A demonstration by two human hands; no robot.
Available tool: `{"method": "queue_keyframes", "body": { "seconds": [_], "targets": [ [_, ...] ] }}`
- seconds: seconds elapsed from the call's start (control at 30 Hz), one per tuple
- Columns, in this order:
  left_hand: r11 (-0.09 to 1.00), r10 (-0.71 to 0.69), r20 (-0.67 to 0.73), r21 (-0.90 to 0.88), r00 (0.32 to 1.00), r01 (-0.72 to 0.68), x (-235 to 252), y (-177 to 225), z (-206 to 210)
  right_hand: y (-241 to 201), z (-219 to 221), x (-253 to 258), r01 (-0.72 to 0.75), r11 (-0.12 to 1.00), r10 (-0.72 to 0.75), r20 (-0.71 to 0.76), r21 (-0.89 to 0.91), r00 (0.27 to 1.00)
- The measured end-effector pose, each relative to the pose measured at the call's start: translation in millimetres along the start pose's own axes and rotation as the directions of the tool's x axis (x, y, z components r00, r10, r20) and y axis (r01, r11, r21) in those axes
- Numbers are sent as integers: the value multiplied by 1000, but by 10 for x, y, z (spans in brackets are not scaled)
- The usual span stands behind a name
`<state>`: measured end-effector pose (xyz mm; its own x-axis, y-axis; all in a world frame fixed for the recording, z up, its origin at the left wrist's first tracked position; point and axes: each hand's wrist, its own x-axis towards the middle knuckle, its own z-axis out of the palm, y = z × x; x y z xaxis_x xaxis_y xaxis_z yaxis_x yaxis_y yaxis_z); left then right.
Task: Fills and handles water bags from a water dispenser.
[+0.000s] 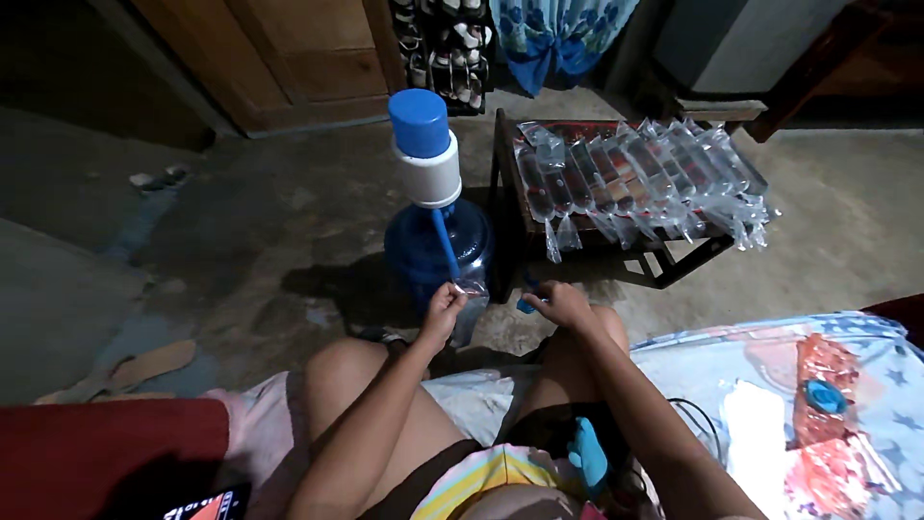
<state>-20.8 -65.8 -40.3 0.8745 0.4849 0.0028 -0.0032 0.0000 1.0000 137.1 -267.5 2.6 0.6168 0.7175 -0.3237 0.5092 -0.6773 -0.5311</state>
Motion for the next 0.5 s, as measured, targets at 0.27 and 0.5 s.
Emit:
{"method": "queue_keyframes", "body": {
  "seconds": [0.27, 0.5],
  "targets": [
    [997, 50, 222, 40, 974, -60, -209, 269, 140, -251, 53, -253, 117, 868, -184, 93, 483, 979],
    [996, 37, 260, 69, 965, -57, -377, 879, 245, -935, -150, -521, 301, 712, -328, -79, 634, 941]
  ]
}}
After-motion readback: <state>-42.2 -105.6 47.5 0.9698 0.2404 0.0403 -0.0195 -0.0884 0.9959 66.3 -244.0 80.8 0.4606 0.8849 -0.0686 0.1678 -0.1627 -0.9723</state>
